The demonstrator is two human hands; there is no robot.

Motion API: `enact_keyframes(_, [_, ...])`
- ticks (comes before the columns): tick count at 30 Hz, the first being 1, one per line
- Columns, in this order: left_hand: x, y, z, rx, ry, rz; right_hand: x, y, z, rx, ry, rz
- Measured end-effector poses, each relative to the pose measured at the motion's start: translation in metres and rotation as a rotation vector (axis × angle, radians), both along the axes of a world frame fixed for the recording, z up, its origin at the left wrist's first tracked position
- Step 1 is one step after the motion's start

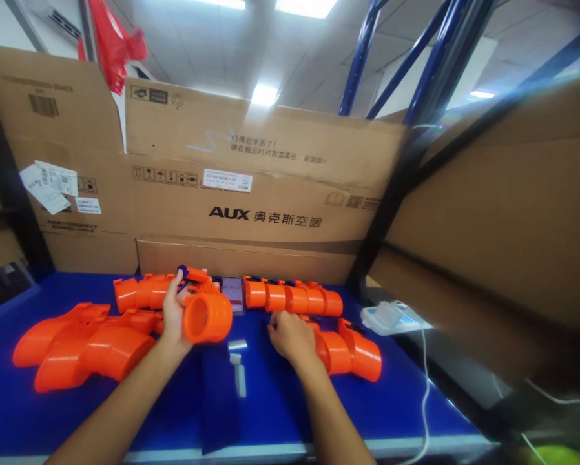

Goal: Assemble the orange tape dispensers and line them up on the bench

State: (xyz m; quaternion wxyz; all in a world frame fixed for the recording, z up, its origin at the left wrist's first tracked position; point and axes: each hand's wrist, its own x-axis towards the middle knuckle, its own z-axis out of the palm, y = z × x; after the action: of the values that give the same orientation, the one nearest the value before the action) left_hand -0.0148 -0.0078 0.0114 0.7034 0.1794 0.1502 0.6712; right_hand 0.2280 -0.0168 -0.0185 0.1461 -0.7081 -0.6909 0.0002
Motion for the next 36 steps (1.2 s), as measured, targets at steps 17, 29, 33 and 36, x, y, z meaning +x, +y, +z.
enact_keyframes(17, [0.012,-0.005,0.004,0.069,0.004,0.043,-0.037,-0.014,0.005,0.086,0.353,0.751])
enact_keyframes(29, [0.015,-0.002,-0.003,0.111,0.006,0.016,-0.056,-0.015,-0.012,0.034,0.588,0.749])
enact_keyframes(33, [0.016,-0.006,0.001,0.135,0.015,-0.062,-0.053,-0.013,-0.012,0.059,0.758,0.72])
enact_keyframes(36, [0.015,-0.008,0.001,0.162,0.033,-0.154,-0.046,-0.008,-0.009,0.108,0.904,0.634])
